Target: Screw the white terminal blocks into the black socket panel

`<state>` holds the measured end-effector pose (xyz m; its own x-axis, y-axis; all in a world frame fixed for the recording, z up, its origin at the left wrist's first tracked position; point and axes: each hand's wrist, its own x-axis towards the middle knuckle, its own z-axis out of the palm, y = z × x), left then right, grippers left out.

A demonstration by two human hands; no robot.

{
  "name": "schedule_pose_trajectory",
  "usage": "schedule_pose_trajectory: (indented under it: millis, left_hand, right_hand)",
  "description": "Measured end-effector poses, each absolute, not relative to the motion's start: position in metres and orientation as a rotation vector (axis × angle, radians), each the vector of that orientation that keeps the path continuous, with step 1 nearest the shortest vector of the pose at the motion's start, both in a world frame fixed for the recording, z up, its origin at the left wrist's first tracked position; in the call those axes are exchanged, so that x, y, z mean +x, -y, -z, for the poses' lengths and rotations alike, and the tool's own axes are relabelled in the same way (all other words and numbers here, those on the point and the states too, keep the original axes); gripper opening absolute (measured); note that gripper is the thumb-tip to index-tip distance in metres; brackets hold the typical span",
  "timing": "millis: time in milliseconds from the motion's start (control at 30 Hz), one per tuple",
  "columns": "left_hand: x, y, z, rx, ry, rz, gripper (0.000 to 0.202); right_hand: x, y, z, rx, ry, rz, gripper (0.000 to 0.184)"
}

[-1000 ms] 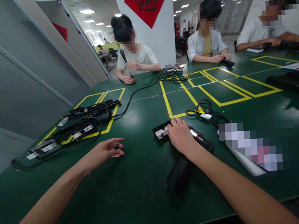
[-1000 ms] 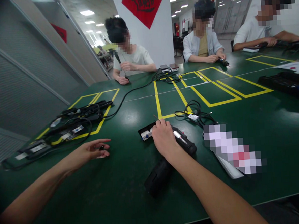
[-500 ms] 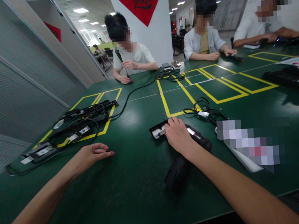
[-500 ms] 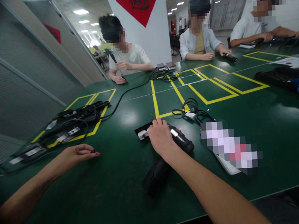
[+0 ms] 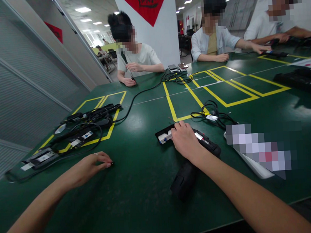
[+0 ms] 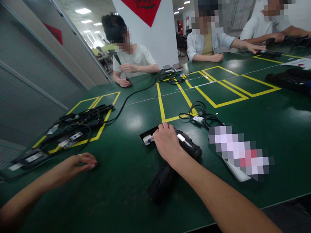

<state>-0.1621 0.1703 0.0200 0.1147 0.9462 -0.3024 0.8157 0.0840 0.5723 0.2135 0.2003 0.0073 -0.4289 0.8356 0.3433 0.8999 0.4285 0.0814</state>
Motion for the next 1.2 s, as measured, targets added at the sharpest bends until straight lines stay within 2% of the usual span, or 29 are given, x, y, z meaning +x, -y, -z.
schedule_pose_trajectory:
  millis: [167,400,567,733,900,1033,1200]
  left_hand:
    - [-0.171,-0.169,-0.023,1.839,-1.776,-0.208,0.041]
    - [-0.147,-0.180,-0.036,2.034,-1.814,-0.121,0.045]
    - [-0.057,-0.188,-0.033,2.303,-1.652,-0.345,0.050]
    - [0.014,-0.203,-0.009,2.441,-1.299,-0.577,0.057]
    - [0.026,-0.216,0.017,2.137,-1.200,-0.814,0.053]
    - [0.022,-0.219,0.024,1.982,-1.247,-0.817,0.043]
    - [0.028,-0.212,0.021,2.005,-1.427,-0.872,0.050]
  right_hand:
    - [0.214,-0.200,-0.008,-1.513,2.431,0.373,0.015]
    - [0.214,-0.200,-0.007,-1.499,2.428,0.355,0.015]
    - [0.214,-0.197,-0.009,-1.445,2.426,0.308,0.014]
    - [0.214,-0.195,-0.012,-1.340,2.413,0.225,0.015]
    - [0.213,-0.197,-0.012,-1.288,2.320,0.097,0.017]
    - [0.213,-0.198,-0.016,-1.261,2.170,-0.019,0.018]
    - [0.215,-0.198,-0.016,-1.339,1.915,-0.122,0.023]
